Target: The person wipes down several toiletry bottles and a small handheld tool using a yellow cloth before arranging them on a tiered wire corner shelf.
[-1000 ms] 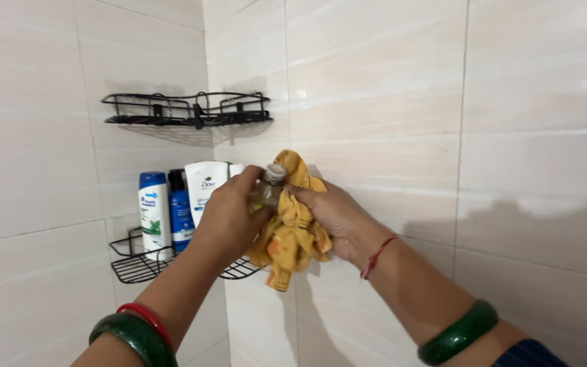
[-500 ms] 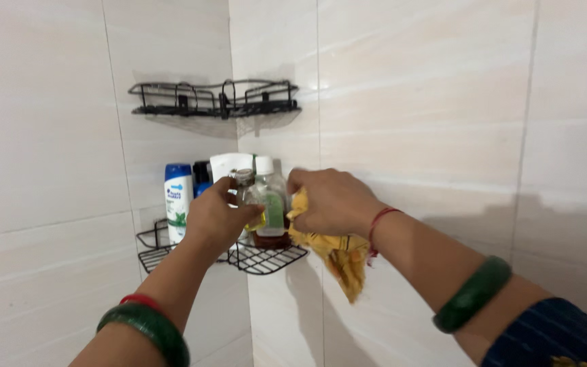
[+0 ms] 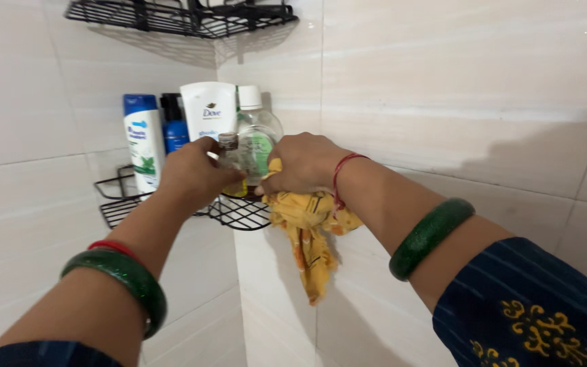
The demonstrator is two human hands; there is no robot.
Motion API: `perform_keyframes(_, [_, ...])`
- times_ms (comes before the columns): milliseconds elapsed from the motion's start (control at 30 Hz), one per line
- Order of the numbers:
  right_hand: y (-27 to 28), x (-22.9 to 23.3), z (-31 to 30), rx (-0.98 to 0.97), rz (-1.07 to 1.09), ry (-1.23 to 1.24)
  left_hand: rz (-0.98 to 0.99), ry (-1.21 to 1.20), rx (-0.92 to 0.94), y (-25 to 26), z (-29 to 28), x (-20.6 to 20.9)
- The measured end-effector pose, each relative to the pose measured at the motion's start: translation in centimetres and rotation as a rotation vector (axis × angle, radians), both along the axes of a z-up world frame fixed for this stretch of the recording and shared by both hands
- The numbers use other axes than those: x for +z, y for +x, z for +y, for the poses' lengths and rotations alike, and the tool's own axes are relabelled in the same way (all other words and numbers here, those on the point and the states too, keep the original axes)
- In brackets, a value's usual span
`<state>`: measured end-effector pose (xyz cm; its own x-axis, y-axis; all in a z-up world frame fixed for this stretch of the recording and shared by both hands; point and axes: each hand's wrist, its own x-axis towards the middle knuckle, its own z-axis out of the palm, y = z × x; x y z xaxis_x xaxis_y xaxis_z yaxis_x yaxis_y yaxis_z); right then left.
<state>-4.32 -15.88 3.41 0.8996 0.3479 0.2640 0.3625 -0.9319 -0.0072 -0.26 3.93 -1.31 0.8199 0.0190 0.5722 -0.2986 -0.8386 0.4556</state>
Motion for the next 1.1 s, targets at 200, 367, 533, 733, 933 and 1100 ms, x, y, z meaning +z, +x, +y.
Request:
perform_keyframes(200, [0.7, -0.3, -0.4, -0.002, 0.067, 0.064, 0.069, 0.082, 0.017, 1.2, -0.1, 0.3])
perform_keyframes(367, [1.2, -0.4, -0.4, -0.015, 0.07, 0.09, 0.139, 0.133, 0.1, 1.6, -0.6, 0.1])
perform_keyframes(533, [1.4, -0.4, -0.2, -0.054, 0.118, 0.133, 0.206, 0.112, 0.102, 2.2, -0.3, -0.5])
perform_keyframes(733, [1.0, -0.4, -0.2, -0.043, 0.142, 0.144, 0.254, 0.153, 0.087, 1.9, -0.1, -0.2])
perform_keyframes(933, [0.2, -1.0, -0.4, -0.029, 0.084, 0.165, 0.225, 0.136, 0.08, 0.6, 0.8, 0.4])
perform_keyframes(1100, [-1.6, -1.8, -0.3, -0.038, 0.046, 0.2, 0.242, 0.169, 0.109, -1.2, 1.8, 1.0])
